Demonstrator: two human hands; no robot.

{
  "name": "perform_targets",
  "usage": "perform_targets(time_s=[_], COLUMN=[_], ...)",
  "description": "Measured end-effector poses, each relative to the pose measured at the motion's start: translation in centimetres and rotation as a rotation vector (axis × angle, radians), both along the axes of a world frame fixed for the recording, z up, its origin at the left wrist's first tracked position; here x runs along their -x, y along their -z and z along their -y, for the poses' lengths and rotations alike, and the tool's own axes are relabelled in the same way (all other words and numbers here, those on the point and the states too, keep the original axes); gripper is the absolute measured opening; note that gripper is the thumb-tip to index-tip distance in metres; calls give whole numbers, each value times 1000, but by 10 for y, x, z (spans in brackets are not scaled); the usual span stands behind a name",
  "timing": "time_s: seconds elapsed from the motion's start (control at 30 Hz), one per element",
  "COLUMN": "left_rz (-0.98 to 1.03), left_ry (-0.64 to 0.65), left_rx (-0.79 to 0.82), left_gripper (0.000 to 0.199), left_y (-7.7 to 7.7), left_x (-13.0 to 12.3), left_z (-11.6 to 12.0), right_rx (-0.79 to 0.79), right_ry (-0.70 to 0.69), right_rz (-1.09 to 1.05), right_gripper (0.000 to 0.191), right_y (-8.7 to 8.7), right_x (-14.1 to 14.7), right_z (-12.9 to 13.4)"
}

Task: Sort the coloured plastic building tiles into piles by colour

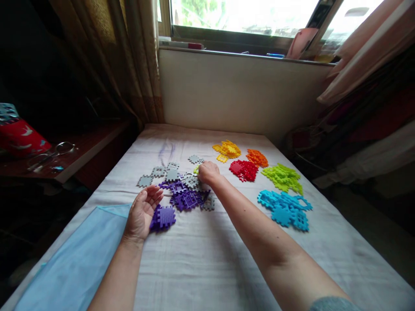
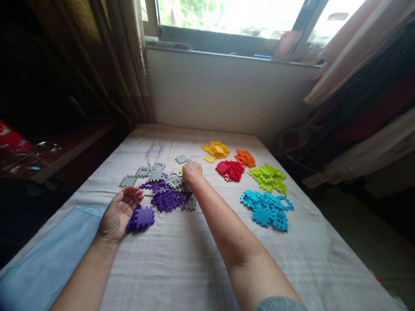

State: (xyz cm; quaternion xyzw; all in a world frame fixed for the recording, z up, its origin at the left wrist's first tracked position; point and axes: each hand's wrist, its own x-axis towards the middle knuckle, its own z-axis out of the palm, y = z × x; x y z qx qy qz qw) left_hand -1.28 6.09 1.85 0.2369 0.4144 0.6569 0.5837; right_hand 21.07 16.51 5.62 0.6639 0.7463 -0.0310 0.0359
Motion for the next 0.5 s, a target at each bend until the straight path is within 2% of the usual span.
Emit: perform_targets(time_s=[0.13,0.23,0.33,0.5], left_rz=[-17,-10,2,4], left_ry=[-6,-16,-23,-19], left_rx=[0,22,52,56], left_gripper=[29,26,22,20], left_y=[0,-2,-6,-7], left_x=[1,0,-1,-1], left_z=[-1,-1,-1,-1], right_rx=[-75,-188,-289,-217], right_ry=[-31,26,175,495], right_rz=[-5,-42,-67,74], right_gripper=[33,32,33,34], right_y=[-3,-9,-14,-10], right_x=[-5,-24,-64,-158], right_z=[10,17,25,46])
